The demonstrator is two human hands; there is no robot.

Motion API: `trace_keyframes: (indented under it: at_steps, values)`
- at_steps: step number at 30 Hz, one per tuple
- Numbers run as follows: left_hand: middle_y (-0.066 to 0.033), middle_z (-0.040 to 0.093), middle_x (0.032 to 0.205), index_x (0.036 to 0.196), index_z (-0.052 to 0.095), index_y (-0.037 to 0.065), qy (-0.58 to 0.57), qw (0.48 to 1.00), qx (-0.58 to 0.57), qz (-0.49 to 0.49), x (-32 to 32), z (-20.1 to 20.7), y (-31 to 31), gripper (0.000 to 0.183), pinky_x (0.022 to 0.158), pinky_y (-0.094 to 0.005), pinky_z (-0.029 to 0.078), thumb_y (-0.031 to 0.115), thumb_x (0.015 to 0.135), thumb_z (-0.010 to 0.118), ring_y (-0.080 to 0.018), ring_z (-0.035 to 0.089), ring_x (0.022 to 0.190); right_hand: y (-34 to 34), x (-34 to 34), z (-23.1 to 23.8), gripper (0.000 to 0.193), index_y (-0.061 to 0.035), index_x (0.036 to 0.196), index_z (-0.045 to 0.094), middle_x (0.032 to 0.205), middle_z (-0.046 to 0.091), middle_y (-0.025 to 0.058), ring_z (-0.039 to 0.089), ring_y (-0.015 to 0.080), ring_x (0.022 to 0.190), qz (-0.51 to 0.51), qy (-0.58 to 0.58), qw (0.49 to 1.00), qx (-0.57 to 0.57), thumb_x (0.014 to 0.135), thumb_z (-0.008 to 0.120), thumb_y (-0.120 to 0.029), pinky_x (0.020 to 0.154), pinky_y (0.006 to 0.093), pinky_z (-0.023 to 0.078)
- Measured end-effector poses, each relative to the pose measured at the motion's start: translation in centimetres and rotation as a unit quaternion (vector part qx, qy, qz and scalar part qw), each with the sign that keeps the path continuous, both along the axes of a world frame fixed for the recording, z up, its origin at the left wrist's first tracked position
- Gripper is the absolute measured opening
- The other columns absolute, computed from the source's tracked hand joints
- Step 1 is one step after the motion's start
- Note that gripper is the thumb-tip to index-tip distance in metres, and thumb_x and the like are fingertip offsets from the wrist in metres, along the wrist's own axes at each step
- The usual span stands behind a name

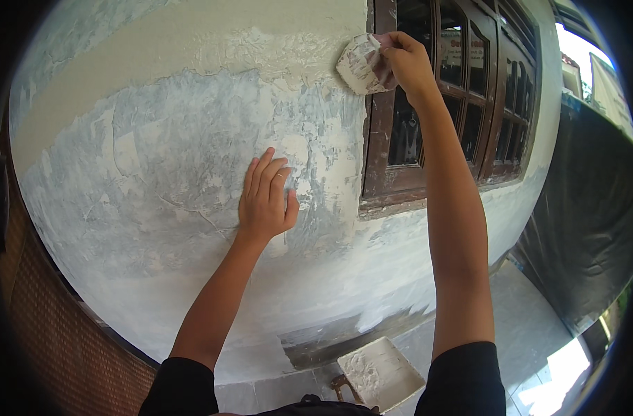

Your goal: The person applies wall putty to a damaged exterior wall surface using a scraper.

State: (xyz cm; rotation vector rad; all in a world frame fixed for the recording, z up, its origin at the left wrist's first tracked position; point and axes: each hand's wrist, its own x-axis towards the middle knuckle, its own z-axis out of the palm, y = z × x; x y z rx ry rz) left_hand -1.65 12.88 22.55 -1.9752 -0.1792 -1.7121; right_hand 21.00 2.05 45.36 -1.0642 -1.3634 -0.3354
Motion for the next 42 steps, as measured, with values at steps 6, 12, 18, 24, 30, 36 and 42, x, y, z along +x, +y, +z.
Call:
trace_keyframes:
  at_steps: [6,12,18,24,30,36,42]
  values:
    - [-0.0160,0.056,0.122,0.111,0.055,0.000,0.005,1.000,-0.002,0.000,-0.1,-0.1,0.0,0.034,0.112,-0.0489,0.030,0.013,0.080,0.053,-0.0342,0.046,0.130,-0.2,0.2,0.3,0.023,-0.0013,0.108,0.063,0.086,0.064,0.0042,0.061,0.0112,0.070,-0.018,0.016,0.999,-0.026,0.089,0.052,-0.006,0.058,0.0249,0.049]
    - [-0.0165,0.056,0.122,0.112,0.054,0.000,0.008,1.000,-0.007,-0.004,-0.1,-0.2,0.2,0.035,0.111,-0.0511,0.030,0.012,0.079,0.054,-0.0354,0.046,0.130,0.9,0.5,-0.2,0.024,-0.0010,0.110,0.063,0.086,0.064,0.0043,0.061,0.0118,0.071,-0.006,-0.021,1.000,-0.010,0.089,0.053,-0.006,0.062,0.0252,0.049]
    - [-0.0157,0.057,0.122,0.110,0.057,-0.001,-0.004,1.000,0.003,0.015,-0.3,0.1,-0.1,0.034,0.114,-0.0467,0.030,0.014,0.080,0.052,-0.0328,0.047,0.130,-0.7,0.5,0.1,0.020,0.0014,0.103,0.064,0.080,0.064,0.0052,0.060,0.0136,0.067,0.053,0.069,0.996,-0.004,0.087,0.057,-0.007,0.058,0.0278,0.047]
    - [-0.0165,0.056,0.122,0.113,0.054,0.000,0.005,1.000,-0.006,-0.005,-0.2,-0.2,0.0,0.035,0.111,-0.0511,0.030,0.013,0.080,0.054,-0.0353,0.046,0.130,-0.1,0.6,-0.2,0.022,0.0015,0.104,0.064,0.082,0.064,0.0058,0.060,0.0129,0.069,-0.007,0.015,1.000,-0.005,0.086,0.054,-0.005,0.062,0.0274,0.048]
    - [-0.0150,0.058,0.121,0.110,0.057,0.000,-0.009,1.000,0.000,0.007,-0.2,0.0,0.0,0.033,0.113,-0.0466,0.030,0.014,0.080,0.052,-0.0325,0.047,0.130,-1.5,-1.3,-0.7,0.023,0.0016,0.105,0.064,0.081,0.064,0.0056,0.059,0.0122,0.064,0.078,0.045,0.996,0.009,0.086,0.053,-0.005,0.056,0.0258,0.048]
    - [-0.0164,0.056,0.123,0.112,0.055,0.000,-0.001,1.000,-0.008,-0.004,-0.3,-0.2,0.1,0.035,0.111,-0.0512,0.030,0.012,0.079,0.054,-0.0357,0.046,0.131,-0.6,-4.9,0.4,0.023,-0.0001,0.105,0.066,0.083,0.066,0.0066,0.061,0.0112,0.065,0.033,-0.067,0.997,0.016,0.086,0.053,-0.006,0.056,0.0265,0.048]
    - [-0.0162,0.056,0.123,0.113,0.054,0.000,-0.004,1.000,-0.009,-0.016,0.0,-0.2,0.1,0.036,0.111,-0.0514,0.031,0.012,0.079,0.055,-0.0361,0.046,0.130,-0.4,-4.7,2.5,0.024,-0.0002,0.107,0.062,0.086,0.064,0.0041,0.058,0.0099,0.068,0.004,-0.171,0.984,0.040,0.086,0.050,-0.004,0.062,0.0253,0.047]
